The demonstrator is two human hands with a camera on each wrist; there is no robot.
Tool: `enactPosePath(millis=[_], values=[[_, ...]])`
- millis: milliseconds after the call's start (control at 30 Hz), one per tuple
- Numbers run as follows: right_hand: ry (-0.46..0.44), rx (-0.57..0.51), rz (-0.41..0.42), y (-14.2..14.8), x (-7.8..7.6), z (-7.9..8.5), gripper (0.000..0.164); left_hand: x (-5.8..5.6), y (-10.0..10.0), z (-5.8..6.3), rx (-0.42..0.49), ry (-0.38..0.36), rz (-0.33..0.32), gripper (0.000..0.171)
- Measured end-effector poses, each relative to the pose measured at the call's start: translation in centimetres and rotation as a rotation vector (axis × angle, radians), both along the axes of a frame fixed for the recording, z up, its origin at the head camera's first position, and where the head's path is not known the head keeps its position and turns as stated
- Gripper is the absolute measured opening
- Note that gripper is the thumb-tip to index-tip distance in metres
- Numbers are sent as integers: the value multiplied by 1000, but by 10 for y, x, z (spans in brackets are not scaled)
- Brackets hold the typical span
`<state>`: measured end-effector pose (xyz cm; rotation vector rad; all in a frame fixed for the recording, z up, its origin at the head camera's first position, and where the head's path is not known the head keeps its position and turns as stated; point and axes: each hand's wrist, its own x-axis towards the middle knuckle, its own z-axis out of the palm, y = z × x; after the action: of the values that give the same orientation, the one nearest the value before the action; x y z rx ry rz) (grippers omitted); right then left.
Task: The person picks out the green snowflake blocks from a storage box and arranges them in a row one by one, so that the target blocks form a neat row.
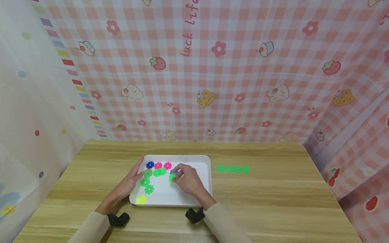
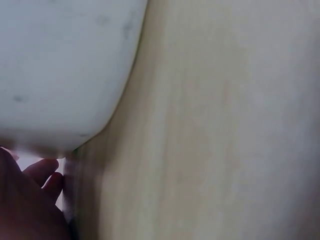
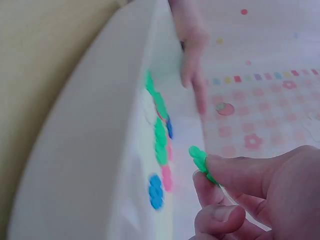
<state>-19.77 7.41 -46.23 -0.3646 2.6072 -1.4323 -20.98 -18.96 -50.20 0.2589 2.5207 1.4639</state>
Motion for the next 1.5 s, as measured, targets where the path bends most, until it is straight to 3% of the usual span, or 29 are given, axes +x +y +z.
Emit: enactPosePath(millis=[133,200,267,367,467,800,900,1067,1167,1233,1500], values=[[-1,-33,-40,17,-2,5,13,0,-1,0,11,6,2,60],[2,-55,-70,27,-3,6,13,3,2,9,28,-11,0,60],[2,-77,-102,38,-3,6,14,4,3,12,43,-13,0,59],[-20,-117,-155,56,-4,7,15,3,3,10,53,-13,3,59],[-38,-156,-186,75,-5,7,17,-1,-1,-4,52,26,8,58],[-29,-160,-286,133,-9,2,24,-1,-3,-5,84,27,10,58],[-38,-180,-317,152,-7,3,28,2,-1,3,97,9,11,58],[-30,-157,-354,184,-4,1,33,13,6,29,100,-17,-5,57],[-27,-127,-374,201,-3,-3,36,16,7,35,86,-18,-14,57],[-26,-101,-392,211,-3,-8,38,14,7,33,90,-21,-15,57],[-45,-70,-510,235,-3,-25,38,-2,0,-1,71,8,4,58]])
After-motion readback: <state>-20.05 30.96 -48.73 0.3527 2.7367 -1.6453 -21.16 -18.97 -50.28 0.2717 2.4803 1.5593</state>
